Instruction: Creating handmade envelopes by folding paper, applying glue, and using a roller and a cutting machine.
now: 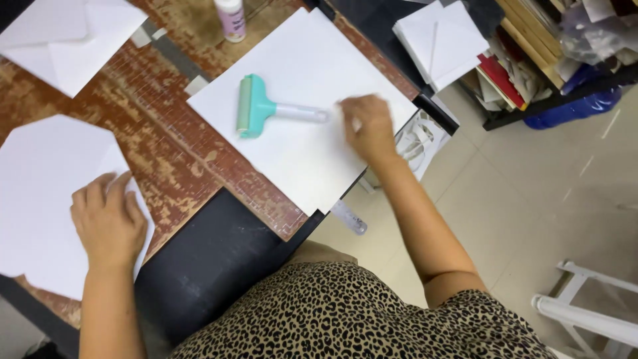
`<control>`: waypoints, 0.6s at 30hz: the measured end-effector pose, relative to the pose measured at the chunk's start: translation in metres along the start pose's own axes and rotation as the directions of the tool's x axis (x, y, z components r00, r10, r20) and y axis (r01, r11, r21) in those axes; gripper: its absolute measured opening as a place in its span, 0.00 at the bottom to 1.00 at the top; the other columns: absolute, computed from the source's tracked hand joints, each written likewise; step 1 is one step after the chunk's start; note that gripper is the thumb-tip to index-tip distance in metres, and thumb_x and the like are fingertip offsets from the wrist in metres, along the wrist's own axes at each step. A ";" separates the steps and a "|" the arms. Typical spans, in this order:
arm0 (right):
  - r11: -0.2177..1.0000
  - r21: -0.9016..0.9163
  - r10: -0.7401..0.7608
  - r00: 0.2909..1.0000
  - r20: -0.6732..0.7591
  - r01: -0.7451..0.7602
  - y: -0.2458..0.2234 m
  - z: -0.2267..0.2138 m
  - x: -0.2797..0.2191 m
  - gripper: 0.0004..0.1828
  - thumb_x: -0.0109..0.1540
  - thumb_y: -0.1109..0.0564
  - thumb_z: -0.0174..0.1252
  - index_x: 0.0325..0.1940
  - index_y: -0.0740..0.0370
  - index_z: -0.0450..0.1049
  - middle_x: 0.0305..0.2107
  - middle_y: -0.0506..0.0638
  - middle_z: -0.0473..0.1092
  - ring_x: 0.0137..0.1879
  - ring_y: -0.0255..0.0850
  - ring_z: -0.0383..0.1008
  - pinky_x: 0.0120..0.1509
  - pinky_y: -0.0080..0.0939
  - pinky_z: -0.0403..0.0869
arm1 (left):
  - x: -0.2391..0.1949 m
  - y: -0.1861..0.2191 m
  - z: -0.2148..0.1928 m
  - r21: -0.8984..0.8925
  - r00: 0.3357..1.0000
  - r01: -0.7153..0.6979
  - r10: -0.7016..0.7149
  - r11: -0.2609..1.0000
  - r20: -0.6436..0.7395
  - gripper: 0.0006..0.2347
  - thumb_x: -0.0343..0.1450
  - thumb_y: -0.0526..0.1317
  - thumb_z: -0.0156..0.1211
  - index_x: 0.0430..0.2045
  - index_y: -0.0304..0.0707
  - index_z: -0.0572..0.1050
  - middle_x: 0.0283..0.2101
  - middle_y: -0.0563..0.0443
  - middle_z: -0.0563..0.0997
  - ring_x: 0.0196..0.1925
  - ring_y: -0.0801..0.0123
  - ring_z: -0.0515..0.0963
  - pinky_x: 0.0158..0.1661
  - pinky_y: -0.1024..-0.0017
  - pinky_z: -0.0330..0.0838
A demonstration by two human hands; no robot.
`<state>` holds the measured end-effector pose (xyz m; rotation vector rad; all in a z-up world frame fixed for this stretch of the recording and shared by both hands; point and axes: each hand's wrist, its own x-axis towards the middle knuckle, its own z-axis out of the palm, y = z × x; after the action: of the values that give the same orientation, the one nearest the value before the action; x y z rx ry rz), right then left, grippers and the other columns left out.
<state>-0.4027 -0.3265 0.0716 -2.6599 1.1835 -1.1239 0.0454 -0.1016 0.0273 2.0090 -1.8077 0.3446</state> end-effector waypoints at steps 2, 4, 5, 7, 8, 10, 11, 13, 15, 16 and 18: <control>0.997 -0.019 0.068 0.997 -0.040 -0.068 0.072 -0.015 0.004 0.17 0.59 0.71 0.53 0.47 0.62 0.82 0.42 0.55 0.79 0.49 0.52 0.75 0.57 0.51 0.70 | 0.010 0.003 -0.006 -0.089 0.988 0.045 -0.031 0.995 0.152 0.18 0.80 0.41 0.47 0.64 0.40 0.74 0.67 0.40 0.70 0.66 0.39 0.62 0.60 0.40 0.55; 0.991 -0.032 0.130 0.988 -0.084 -0.133 0.151 -0.025 -0.004 0.25 0.55 0.73 0.49 0.48 0.61 0.84 0.44 0.57 0.79 0.52 0.54 0.76 0.59 0.50 0.72 | 0.017 0.005 -0.010 -0.164 0.953 0.101 -0.048 0.981 0.301 0.22 0.82 0.46 0.38 0.71 0.39 0.66 0.76 0.36 0.61 0.77 0.32 0.52 0.65 0.26 0.42; 0.858 -0.026 0.497 0.842 -0.210 -0.513 0.195 -0.029 -0.013 0.22 0.59 0.63 0.58 0.58 0.57 0.76 0.48 0.55 0.73 0.50 0.48 0.75 0.57 0.47 0.74 | 0.020 0.006 -0.012 -0.152 0.928 0.149 -0.085 0.977 0.363 0.25 0.81 0.51 0.34 0.73 0.43 0.61 0.78 0.38 0.57 0.78 0.32 0.48 0.66 0.27 0.38; 0.583 0.041 0.775 0.540 -0.329 -0.811 0.238 -0.045 -0.016 0.30 0.62 0.53 0.67 0.67 0.53 0.68 0.52 0.53 0.68 0.48 0.42 0.73 0.56 0.45 0.75 | 0.024 0.007 -0.013 -0.137 0.903 0.179 -0.107 0.974 0.417 0.27 0.80 0.55 0.29 0.75 0.47 0.56 0.79 0.40 0.53 0.78 0.32 0.44 0.67 0.28 0.35; 0.293 0.268 0.946 0.238 -0.220 -0.918 0.239 -0.057 -0.009 0.39 0.62 0.46 0.65 0.74 0.52 0.56 0.64 0.53 0.57 0.62 0.47 0.67 0.64 0.51 0.72 | 0.024 0.006 -0.012 -0.125 0.901 0.188 -0.120 0.974 0.417 0.27 0.79 0.55 0.30 0.75 0.47 0.56 0.78 0.40 0.54 0.78 0.33 0.45 0.67 0.29 0.36; -0.060 0.446 0.996 -0.086 -0.038 -0.893 0.249 -0.072 -0.006 0.50 0.63 0.40 0.64 0.80 0.52 0.45 0.77 0.53 0.46 0.76 0.53 0.60 0.73 0.57 0.69 | 0.024 0.007 -0.012 -0.113 0.899 0.181 -0.117 0.977 0.422 0.27 0.79 0.55 0.31 0.74 0.48 0.57 0.78 0.39 0.54 0.79 0.33 0.46 0.67 0.29 0.37; -0.161 0.449 0.985 -0.168 0.026 -0.879 0.260 -0.072 -0.008 0.53 0.57 0.32 0.65 0.77 0.55 0.50 0.70 0.53 0.56 0.66 0.47 0.68 0.63 0.53 0.75 | 0.024 0.008 -0.012 -0.114 0.895 0.199 -0.134 0.973 0.425 0.27 0.79 0.56 0.31 0.74 0.47 0.58 0.78 0.38 0.54 0.79 0.33 0.46 0.68 0.29 0.36; -0.275 0.448 0.961 -0.262 0.093 -0.850 0.272 -0.067 -0.007 0.58 0.51 0.25 0.66 0.73 0.59 0.56 0.63 0.52 0.67 0.57 0.42 0.76 0.53 0.48 0.82 | 0.026 0.011 -0.014 -0.110 0.889 0.207 -0.140 0.972 0.437 0.28 0.79 0.56 0.31 0.74 0.45 0.59 0.78 0.37 0.55 0.79 0.34 0.46 0.68 0.30 0.35; -0.329 0.558 0.942 -0.308 0.134 -0.762 0.276 -0.058 0.000 0.53 0.45 0.32 0.72 0.67 0.52 0.59 0.45 0.50 0.80 0.44 0.39 0.84 0.41 0.42 0.82 | 0.028 0.016 -0.017 -0.118 0.877 0.246 -0.169 0.962 0.450 0.30 0.79 0.59 0.28 0.74 0.43 0.58 0.79 0.36 0.53 0.80 0.36 0.43 0.69 0.32 0.32; -0.340 0.557 0.937 -0.320 0.138 -0.757 0.302 -0.048 -0.004 0.53 0.45 0.32 0.72 0.67 0.52 0.59 0.45 0.50 0.80 0.44 0.39 0.84 0.41 0.42 0.82 | 0.029 0.011 -0.010 -0.112 0.874 0.238 -0.163 0.965 0.458 0.30 0.79 0.59 0.28 0.74 0.43 0.58 0.79 0.36 0.53 0.80 0.36 0.43 0.69 0.32 0.32; -0.301 0.579 0.938 -0.344 0.039 -0.757 0.345 -0.024 -0.025 0.31 0.42 0.36 0.74 0.41 0.55 0.81 0.31 0.51 0.78 0.34 0.42 0.77 0.34 0.44 0.76 | 0.017 -0.001 -0.003 -0.111 0.911 0.176 -0.120 0.978 0.395 0.28 0.81 0.54 0.35 0.73 0.37 0.62 0.79 0.31 0.56 0.80 0.31 0.46 0.67 0.28 0.35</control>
<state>-0.6495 -0.5495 -0.0264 -0.1947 2.0828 -1.1916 0.0486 -0.1156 0.0377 2.2071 -1.8180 -0.2429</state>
